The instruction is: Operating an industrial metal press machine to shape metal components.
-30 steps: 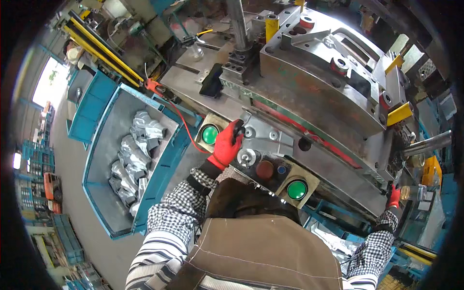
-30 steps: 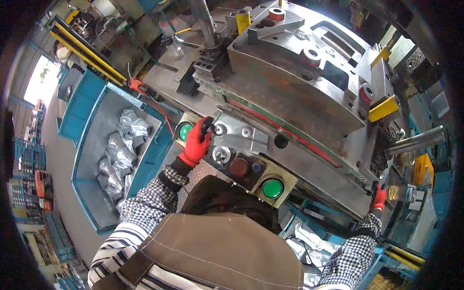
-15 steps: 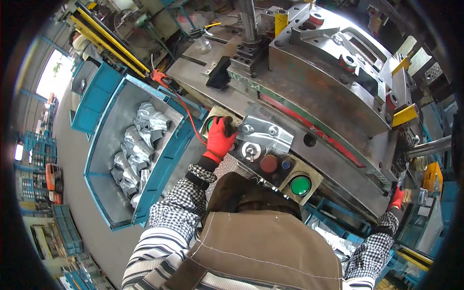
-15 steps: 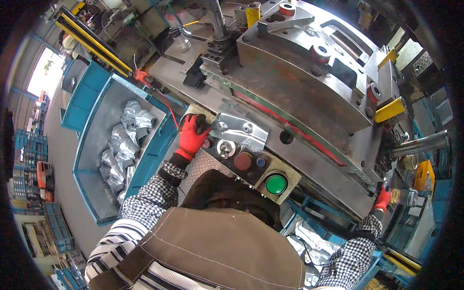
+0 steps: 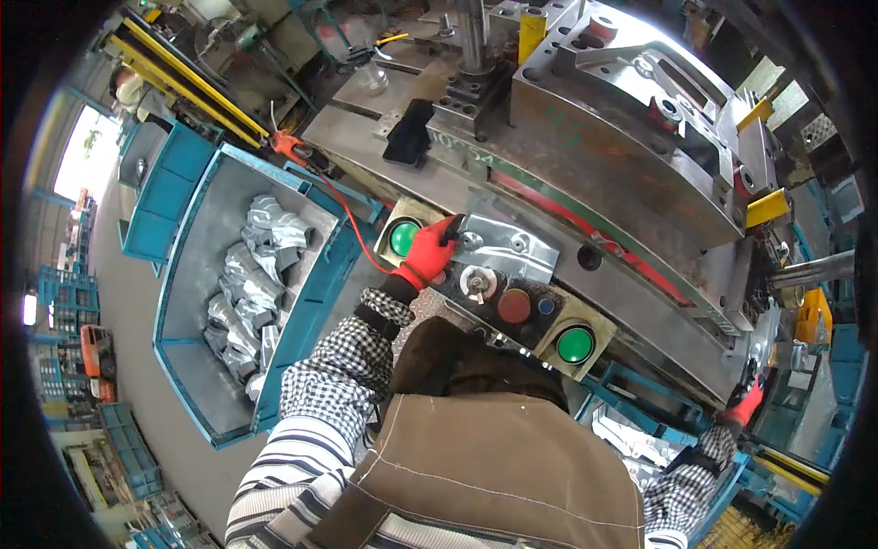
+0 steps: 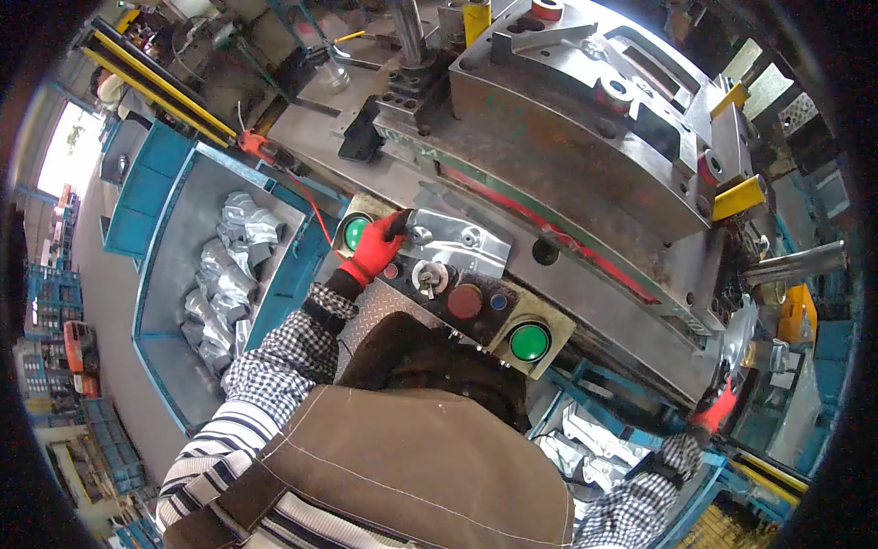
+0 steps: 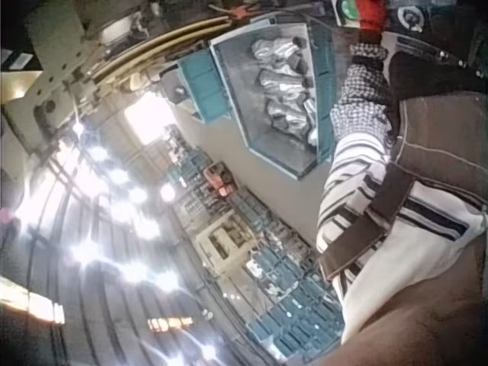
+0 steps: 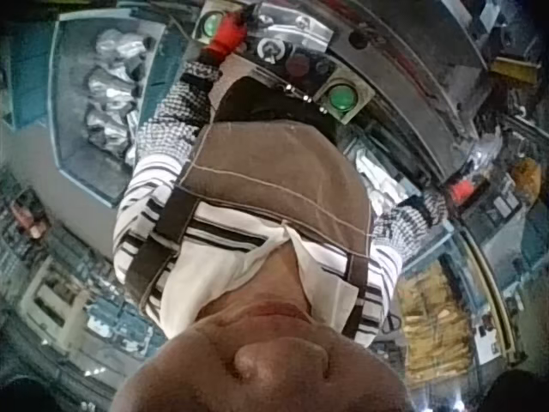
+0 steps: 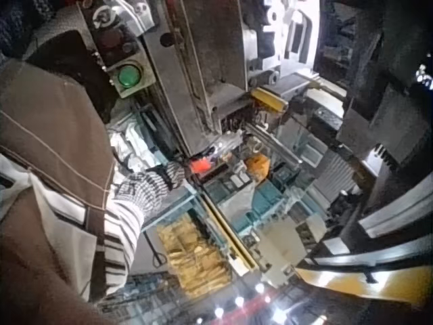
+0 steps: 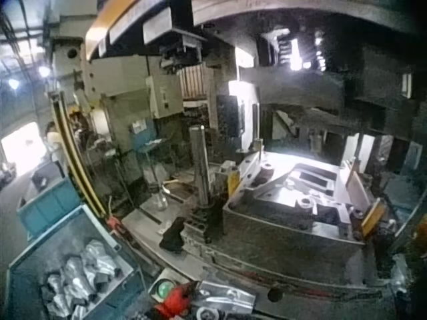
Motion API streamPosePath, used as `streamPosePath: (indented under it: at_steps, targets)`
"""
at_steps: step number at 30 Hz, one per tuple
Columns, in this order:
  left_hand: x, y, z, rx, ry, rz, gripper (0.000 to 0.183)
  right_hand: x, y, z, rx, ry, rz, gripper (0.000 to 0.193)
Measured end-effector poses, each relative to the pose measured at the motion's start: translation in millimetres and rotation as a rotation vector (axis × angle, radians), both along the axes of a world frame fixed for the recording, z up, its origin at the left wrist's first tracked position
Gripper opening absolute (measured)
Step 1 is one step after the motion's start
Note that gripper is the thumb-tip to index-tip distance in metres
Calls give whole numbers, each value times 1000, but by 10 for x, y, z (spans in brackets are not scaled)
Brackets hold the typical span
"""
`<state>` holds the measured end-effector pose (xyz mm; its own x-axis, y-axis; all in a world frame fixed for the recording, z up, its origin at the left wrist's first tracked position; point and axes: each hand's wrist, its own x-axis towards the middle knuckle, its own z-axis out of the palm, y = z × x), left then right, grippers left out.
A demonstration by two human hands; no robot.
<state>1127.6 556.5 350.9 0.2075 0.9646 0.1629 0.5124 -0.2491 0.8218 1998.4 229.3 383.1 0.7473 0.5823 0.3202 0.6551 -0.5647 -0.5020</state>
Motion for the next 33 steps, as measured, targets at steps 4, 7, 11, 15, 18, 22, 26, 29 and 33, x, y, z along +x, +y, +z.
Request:
streamPosePath:
  at_steps: [4, 7, 11, 15, 18, 22, 26, 29, 33]
  targets:
    - [-7, -22, 119, -11, 71, 26, 55, -740, -831, 150, -18, -43, -2, 41]
    - [27, 36, 127, -41, 100, -7, 57, -1293, -1376, 346, -40, -81, 48, 41]
    - [-78, 118, -17, -4, 65, -74, 61, -1982, -1179, 916, -125, -175, 310, 42]
    - [-248, 30, 161, 28, -9, -126, 64, -2659, -63, 1584, -80, -145, 600, 44]
    - [-324, 82, 400, 65, -90, -107, 68, -3360, 1042, 2360, 68, -120, 768, 47]
    - [-705, 22, 406, 124, -117, 67, 67, -3397, 2386, 2843, 179, 82, 970, 46]
    - [-1092, -156, 466, 56, -249, 231, 61, -3372, 3599, 3175, 161, 437, 1113, 40]
    - [-1322, -264, 472, 83, -243, 304, 58, -2545, 4312, 3093, 4, 865, 1111, 36]
    - [-1829, -682, 314, 91, -211, 469, 55, -2379, 4961, 2945, -244, 611, 1098, 40]
